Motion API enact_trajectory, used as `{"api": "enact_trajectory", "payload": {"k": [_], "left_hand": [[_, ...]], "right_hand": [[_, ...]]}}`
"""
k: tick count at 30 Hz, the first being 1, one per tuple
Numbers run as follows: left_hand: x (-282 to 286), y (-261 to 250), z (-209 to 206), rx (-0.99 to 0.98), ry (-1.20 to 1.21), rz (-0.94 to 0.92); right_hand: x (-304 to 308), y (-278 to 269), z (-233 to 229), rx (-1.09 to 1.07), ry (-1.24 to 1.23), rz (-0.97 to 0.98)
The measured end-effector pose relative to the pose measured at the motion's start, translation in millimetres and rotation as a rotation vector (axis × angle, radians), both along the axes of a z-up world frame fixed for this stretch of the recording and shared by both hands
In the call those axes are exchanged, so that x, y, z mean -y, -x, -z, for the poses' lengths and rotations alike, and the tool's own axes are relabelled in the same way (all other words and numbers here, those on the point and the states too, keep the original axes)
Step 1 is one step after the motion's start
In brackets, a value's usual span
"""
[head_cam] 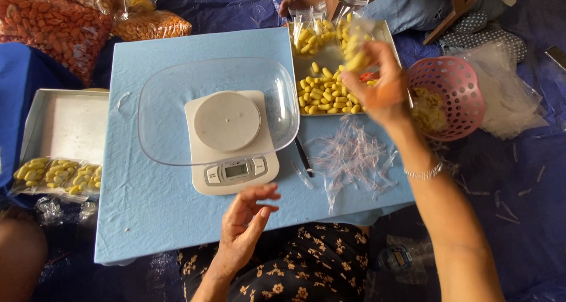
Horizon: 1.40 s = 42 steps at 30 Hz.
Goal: Manually portioning and bagging small yellow snacks into plastic bags on a floor-based production setup.
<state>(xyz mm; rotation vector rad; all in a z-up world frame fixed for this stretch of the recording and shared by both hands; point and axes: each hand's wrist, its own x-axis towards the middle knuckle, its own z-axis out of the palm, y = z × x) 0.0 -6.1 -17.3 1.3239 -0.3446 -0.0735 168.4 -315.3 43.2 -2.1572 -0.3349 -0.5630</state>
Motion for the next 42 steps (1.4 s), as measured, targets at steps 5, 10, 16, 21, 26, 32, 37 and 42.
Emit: {"api": "enact_trajectory", "payload": {"k": [5,10,16,21,26,32,37,42], "left_hand": [[12.2,-5.4,-22.6,0.138,-0.001,0.039],[20.6,-2.0,-22.2,0.184,-0.015,0.025],[20.4,-1.3,-21.6,0.224,0.048,-0.044],[13.2,-2.7,-9.3,0.086,0.103,-0.076],[1.5,-8.9,14.9,0.038,0.165,-0.141],[-2.3,-9.4,7.4,-0.012,0.185,-0.153],[-6.3,-13.2,-3.7,0.023,0.258,-0.136],[-9.8,-14.1,-20.8,0.046,0.251,-0.056]], "right_hand": [[-78.2,93.0,-23.2,-0.141,0.05,-0.116],[-120.7,133.6,-12.6,-0.112,0.126,-0.182],[-137.0,139.4,-3.4,0.092,0.192,-0.134],[-141.5,149.1,-13.0,-0.028,0.198,-0.279],[-135.5,153.2,-7.8,-0.199,0.025,-0.338],[-131.7,152.5,-8.0,-0.32,-0.18,-0.341],[-124.6,150.5,-14.2,-0.261,-0.156,-0.336],[-121.2,148.9,-34.7,-0.115,-0.085,-0.297]]}}
